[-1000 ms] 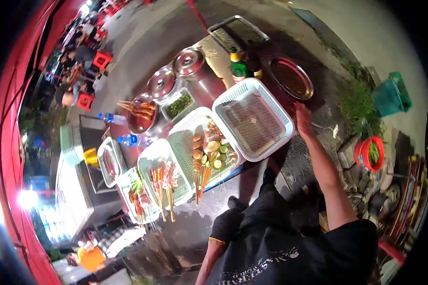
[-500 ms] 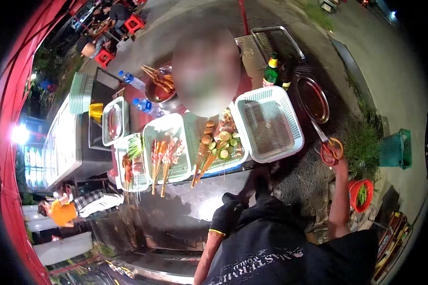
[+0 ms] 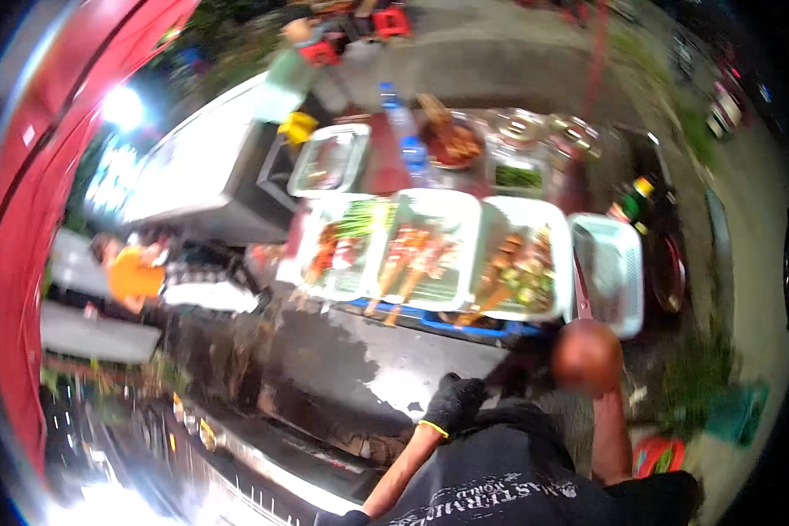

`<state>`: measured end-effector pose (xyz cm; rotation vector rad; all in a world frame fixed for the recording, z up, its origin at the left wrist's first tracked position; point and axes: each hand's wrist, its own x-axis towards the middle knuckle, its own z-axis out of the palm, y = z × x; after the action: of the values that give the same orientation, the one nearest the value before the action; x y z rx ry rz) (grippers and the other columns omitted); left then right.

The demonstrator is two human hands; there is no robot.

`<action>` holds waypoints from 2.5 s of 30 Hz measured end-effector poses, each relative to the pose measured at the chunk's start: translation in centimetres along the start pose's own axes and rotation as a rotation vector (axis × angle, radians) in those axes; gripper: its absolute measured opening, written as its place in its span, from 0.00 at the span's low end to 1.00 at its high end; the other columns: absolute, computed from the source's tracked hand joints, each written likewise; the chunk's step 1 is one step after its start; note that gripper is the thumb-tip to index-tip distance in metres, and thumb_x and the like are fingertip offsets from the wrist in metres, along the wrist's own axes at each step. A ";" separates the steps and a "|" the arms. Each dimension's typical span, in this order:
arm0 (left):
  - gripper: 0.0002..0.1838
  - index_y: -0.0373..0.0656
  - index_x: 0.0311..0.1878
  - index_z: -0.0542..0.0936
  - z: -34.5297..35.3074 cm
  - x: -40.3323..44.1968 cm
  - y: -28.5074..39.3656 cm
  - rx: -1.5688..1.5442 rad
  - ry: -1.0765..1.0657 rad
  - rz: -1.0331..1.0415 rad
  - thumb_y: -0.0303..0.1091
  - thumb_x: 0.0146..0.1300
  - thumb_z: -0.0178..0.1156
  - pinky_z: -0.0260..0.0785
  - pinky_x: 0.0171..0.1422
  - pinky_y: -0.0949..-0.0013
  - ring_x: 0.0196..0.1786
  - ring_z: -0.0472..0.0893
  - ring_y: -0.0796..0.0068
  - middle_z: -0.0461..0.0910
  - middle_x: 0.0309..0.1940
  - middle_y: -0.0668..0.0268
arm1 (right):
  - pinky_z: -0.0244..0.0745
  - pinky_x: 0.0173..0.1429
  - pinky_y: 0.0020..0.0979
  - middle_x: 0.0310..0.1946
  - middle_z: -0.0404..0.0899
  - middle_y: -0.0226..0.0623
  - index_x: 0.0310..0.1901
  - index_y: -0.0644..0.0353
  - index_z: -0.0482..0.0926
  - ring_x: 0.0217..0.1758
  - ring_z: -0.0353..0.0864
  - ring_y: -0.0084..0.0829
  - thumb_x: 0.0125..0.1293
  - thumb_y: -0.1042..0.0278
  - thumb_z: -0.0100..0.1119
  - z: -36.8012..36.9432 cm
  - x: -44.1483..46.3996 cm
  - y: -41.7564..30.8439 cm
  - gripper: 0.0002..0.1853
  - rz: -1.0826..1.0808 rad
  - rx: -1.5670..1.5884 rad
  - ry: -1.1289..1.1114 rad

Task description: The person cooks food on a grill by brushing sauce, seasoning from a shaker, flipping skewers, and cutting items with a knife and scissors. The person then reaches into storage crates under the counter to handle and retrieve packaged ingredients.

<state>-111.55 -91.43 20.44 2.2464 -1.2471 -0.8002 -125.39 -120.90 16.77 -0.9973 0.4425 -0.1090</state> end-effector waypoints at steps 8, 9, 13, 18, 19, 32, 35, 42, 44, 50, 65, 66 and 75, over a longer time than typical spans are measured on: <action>0.20 0.39 0.53 0.79 2.8 -11.5 -17.1 -0.003 0.449 -0.079 0.38 0.60 0.59 0.71 0.59 0.54 0.52 0.80 0.49 0.82 0.46 0.50 | 0.63 0.21 0.26 0.13 0.70 0.27 0.25 0.57 0.76 0.16 0.70 0.21 0.69 0.63 0.57 25.1 10.9 6.6 0.14 0.291 0.045 -0.548; 0.20 0.38 0.54 0.79 5.4 -12.9 -20.3 -0.024 0.506 -0.143 0.40 0.64 0.58 0.75 0.54 0.57 0.46 0.83 0.56 0.82 0.47 0.50 | 0.60 0.19 0.26 0.13 0.69 0.26 0.23 0.56 0.75 0.14 0.67 0.20 0.70 0.60 0.57 27.2 11.3 7.5 0.17 0.387 0.019 -0.602; 0.27 0.41 0.62 0.73 -2.8 -13.8 -16.8 -1.460 0.637 -0.364 0.53 0.70 0.51 0.73 0.53 0.59 0.50 0.80 0.65 0.79 0.53 0.63 | 0.74 0.28 0.36 0.25 0.80 0.37 0.40 0.54 0.77 0.23 0.79 0.34 0.61 0.53 0.67 34.9 12.9 13.2 0.15 -0.148 -0.888 -0.614; 0.29 0.48 0.67 0.68 -5.7 -13.3 -21.3 -2.004 0.684 -0.316 0.57 0.72 0.42 0.65 0.67 0.57 0.63 0.72 0.65 0.74 0.60 0.62 | 0.75 0.28 0.41 0.21 0.76 0.42 0.70 0.61 0.57 0.22 0.77 0.39 0.63 0.59 0.62 41.6 12.8 16.5 0.37 -0.154 -1.335 -0.714; 0.29 0.48 0.67 0.68 -4.6 -13.6 -23.5 -1.886 0.776 -0.318 0.56 0.72 0.42 0.65 0.67 0.56 0.63 0.73 0.64 0.74 0.60 0.61 | 0.75 0.29 0.42 0.21 0.76 0.45 0.71 0.62 0.55 0.24 0.79 0.45 0.63 0.58 0.63 42.0 13.6 14.8 0.39 -0.096 -1.296 -0.802; 0.10 0.38 0.35 0.77 -15.2 -14.6 -31.7 -1.474 0.680 -0.220 0.34 0.56 0.62 0.64 0.31 0.74 0.26 0.73 0.77 0.75 0.25 0.67 | 0.76 0.39 0.52 0.30 0.83 0.54 0.33 0.67 0.83 0.36 0.85 0.49 0.57 0.61 0.61 18.6 19.2 5.9 0.14 0.327 -1.692 0.675; 0.10 0.38 0.34 0.76 -14.6 -12.1 -31.6 -1.514 0.485 -0.164 0.35 0.58 0.62 0.63 0.30 0.73 0.25 0.72 0.78 0.75 0.24 0.69 | 0.62 0.59 0.67 0.35 0.84 0.53 0.36 0.67 0.84 0.46 0.83 0.52 0.60 0.51 0.61 14.8 19.3 9.4 0.22 0.502 -1.474 0.769; 0.09 0.39 0.31 0.76 -12.0 -10.4 -24.9 -1.369 0.265 -0.162 0.35 0.58 0.61 0.66 0.32 0.73 0.27 0.73 0.79 0.75 0.24 0.70 | 0.64 0.55 0.69 0.30 0.85 0.46 0.35 0.66 0.84 0.41 0.84 0.49 0.60 0.51 0.63 11.2 19.4 9.8 0.21 0.340 -1.465 0.886; 0.11 0.37 0.31 0.76 -10.6 -10.0 -24.4 -1.345 0.196 -0.124 0.36 0.58 0.60 0.67 0.32 0.72 0.26 0.74 0.77 0.75 0.24 0.67 | 0.76 0.31 0.45 0.24 0.82 0.41 0.30 0.65 0.81 0.28 0.82 0.38 0.68 0.55 0.56 12.4 17.2 6.1 0.19 0.414 -1.254 0.804; 0.12 0.35 0.33 0.77 -9.0 -7.1 -19.8 -1.493 0.222 -0.046 0.37 0.54 0.60 0.67 0.32 0.70 0.28 0.75 0.73 0.76 0.27 0.63 | 0.69 0.29 0.33 0.28 0.76 0.35 0.40 0.62 0.73 0.26 0.75 0.29 0.78 0.56 0.42 8.6 13.6 11.8 0.17 -0.131 -0.343 0.597; 0.27 0.29 0.60 0.74 -6.7 17.3 -1.2 -1.456 -0.294 -0.142 0.37 0.61 0.56 0.61 0.27 0.77 0.23 0.71 0.82 0.74 0.23 0.70 | 0.77 0.30 0.40 0.22 0.79 0.46 0.43 0.64 0.75 0.23 0.82 0.40 0.68 0.75 0.51 11.3 7.8 -0.1 0.05 -0.228 -0.658 0.511; 0.24 0.30 0.57 0.76 -6.6 18.1 -0.3 -1.469 -0.365 -0.179 0.35 0.61 0.55 0.62 0.27 0.77 0.23 0.72 0.82 0.75 0.23 0.69 | 0.77 0.30 0.40 0.22 0.79 0.46 0.43 0.64 0.75 0.23 0.82 0.40 0.68 0.75 0.51 10.5 8.1 0.5 0.05 -0.237 -0.650 0.503; 0.11 0.38 0.40 0.83 -5.5 19.6 -1.2 -0.850 -0.014 -0.036 0.35 0.60 0.58 0.67 0.35 0.71 0.31 0.76 0.78 0.81 0.28 0.69 | 0.80 0.31 0.29 0.28 0.82 0.36 0.48 0.63 0.78 0.27 0.83 0.24 0.70 0.64 0.58 0.4 11.2 -0.6 0.12 -0.244 -0.484 0.202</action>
<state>-98.84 -107.21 18.47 1.5628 -0.6662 -1.0975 -114.95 -124.14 14.01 -1.5235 0.5439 -0.3357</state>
